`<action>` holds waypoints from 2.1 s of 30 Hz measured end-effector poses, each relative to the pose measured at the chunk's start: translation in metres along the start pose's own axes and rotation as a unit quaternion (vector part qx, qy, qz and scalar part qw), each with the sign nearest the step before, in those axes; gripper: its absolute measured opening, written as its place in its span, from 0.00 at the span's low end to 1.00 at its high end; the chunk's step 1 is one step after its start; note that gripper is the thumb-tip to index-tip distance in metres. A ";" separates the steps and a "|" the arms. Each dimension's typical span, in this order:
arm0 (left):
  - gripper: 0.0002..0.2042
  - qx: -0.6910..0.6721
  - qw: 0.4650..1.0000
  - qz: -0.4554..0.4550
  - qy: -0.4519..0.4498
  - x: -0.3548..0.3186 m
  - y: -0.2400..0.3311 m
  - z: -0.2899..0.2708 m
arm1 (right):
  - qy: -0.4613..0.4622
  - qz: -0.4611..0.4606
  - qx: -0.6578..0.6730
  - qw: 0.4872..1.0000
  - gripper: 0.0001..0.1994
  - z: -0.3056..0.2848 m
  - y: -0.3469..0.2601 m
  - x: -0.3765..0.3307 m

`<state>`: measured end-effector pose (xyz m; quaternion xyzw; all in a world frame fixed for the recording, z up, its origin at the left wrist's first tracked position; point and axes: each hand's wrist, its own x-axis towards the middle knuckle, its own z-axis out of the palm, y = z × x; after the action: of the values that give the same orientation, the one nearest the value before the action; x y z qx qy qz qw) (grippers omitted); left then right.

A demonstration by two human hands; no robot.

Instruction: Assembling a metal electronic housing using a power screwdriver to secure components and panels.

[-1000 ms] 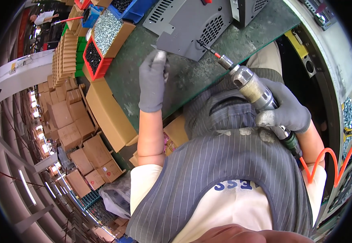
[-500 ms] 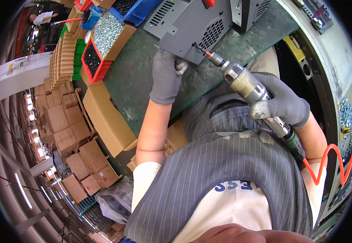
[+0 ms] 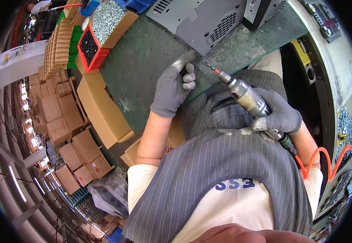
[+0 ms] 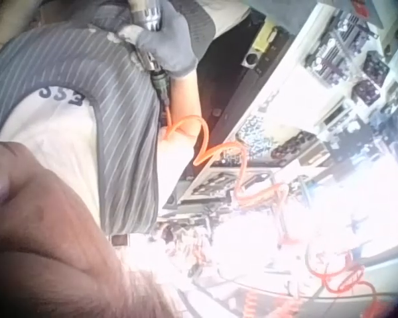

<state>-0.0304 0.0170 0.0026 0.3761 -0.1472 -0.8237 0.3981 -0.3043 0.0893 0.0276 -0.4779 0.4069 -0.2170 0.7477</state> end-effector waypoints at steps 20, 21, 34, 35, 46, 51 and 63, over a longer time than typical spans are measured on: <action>0.17 -0.098 0.990 -0.019 -0.101 0.009 -0.033 0.023 | 0.011 -0.047 -0.025 0.999 0.36 -0.002 0.011 -0.006; 0.17 -0.096 0.990 -0.020 -0.100 0.010 -0.035 0.024 | 0.013 -0.041 -0.021 0.999 0.36 -0.003 0.012 -0.007; 0.22 0.102 0.979 0.108 -0.137 0.023 -0.047 0.038 | -0.086 -0.036 0.194 0.977 0.35 -0.029 0.017 -0.013; 0.22 0.090 0.979 0.099 -0.152 0.024 -0.047 0.038 | -0.115 -0.015 0.217 0.969 0.34 -0.034 0.012 -0.014; 0.22 0.759 0.646 0.068 -0.043 0.014 0.052 0.024 | 0.129 -0.068 -0.060 0.987 0.31 -0.071 0.030 -0.005; 0.18 0.536 0.825 0.177 0.016 0.041 0.076 0.046 | 0.131 -0.061 -0.095 0.985 0.29 -0.077 0.035 0.008; 0.17 0.548 0.829 0.098 -0.057 0.119 0.034 0.044 | 0.092 -0.062 -0.048 0.993 0.29 -0.085 0.016 0.020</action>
<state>-0.0919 -0.0978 -0.0092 0.4689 -0.6327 -0.5842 0.1963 -0.3635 0.0361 -0.0125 -0.5158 0.4538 -0.2861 0.6680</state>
